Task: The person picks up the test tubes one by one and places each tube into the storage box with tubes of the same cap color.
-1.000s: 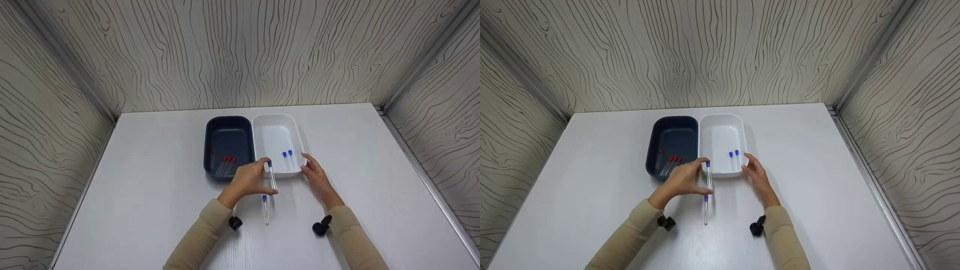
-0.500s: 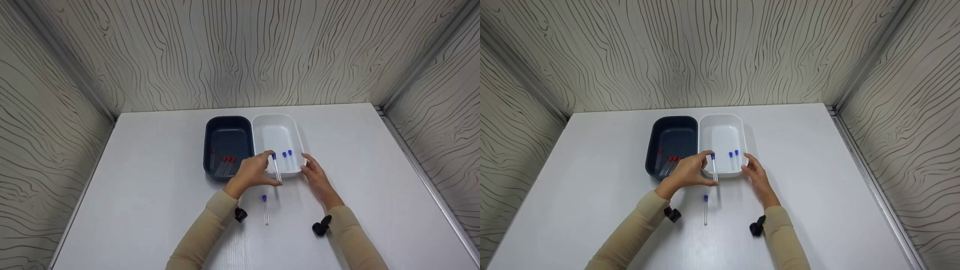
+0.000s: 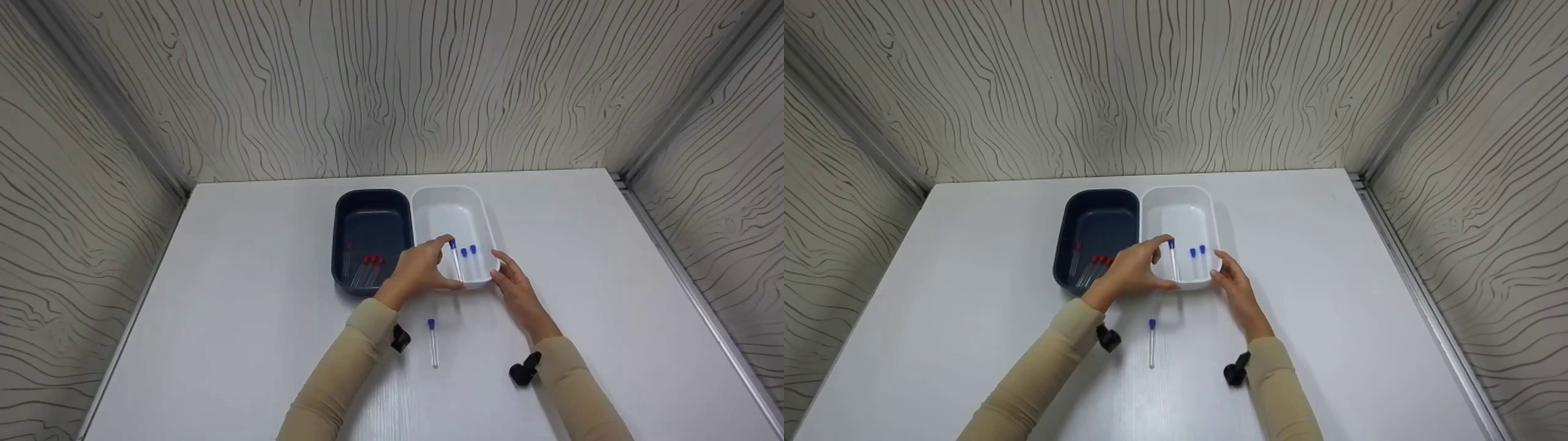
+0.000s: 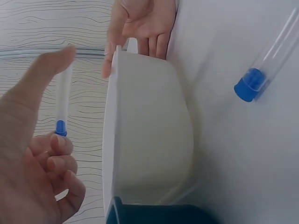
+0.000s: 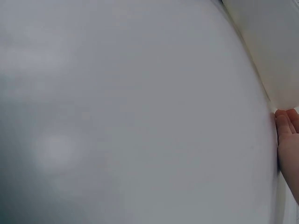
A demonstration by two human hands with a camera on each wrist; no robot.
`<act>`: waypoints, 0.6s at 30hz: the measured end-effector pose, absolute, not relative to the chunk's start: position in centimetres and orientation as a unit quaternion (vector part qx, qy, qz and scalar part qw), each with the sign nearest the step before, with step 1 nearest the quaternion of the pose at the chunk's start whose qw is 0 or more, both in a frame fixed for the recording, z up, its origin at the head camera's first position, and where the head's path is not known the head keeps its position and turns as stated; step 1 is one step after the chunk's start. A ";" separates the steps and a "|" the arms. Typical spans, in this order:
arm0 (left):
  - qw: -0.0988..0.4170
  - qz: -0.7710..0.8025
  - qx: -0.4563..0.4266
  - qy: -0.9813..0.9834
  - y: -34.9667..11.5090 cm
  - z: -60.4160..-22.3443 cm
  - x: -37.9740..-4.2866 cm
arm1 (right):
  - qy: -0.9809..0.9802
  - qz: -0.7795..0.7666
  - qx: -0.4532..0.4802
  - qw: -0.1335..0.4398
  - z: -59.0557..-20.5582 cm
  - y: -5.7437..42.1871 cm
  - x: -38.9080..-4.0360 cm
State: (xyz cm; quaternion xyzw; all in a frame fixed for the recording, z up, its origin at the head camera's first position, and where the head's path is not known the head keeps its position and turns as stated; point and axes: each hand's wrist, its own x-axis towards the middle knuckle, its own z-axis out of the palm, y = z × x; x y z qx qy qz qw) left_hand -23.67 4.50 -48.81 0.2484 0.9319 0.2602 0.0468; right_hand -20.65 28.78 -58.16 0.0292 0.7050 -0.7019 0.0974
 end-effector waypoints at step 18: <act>0.066 0.266 0.208 0.939 6.3 -49.9 -25.8 | 0.710 -0.694 0.052 0.109 -58.0 28.6 -20.8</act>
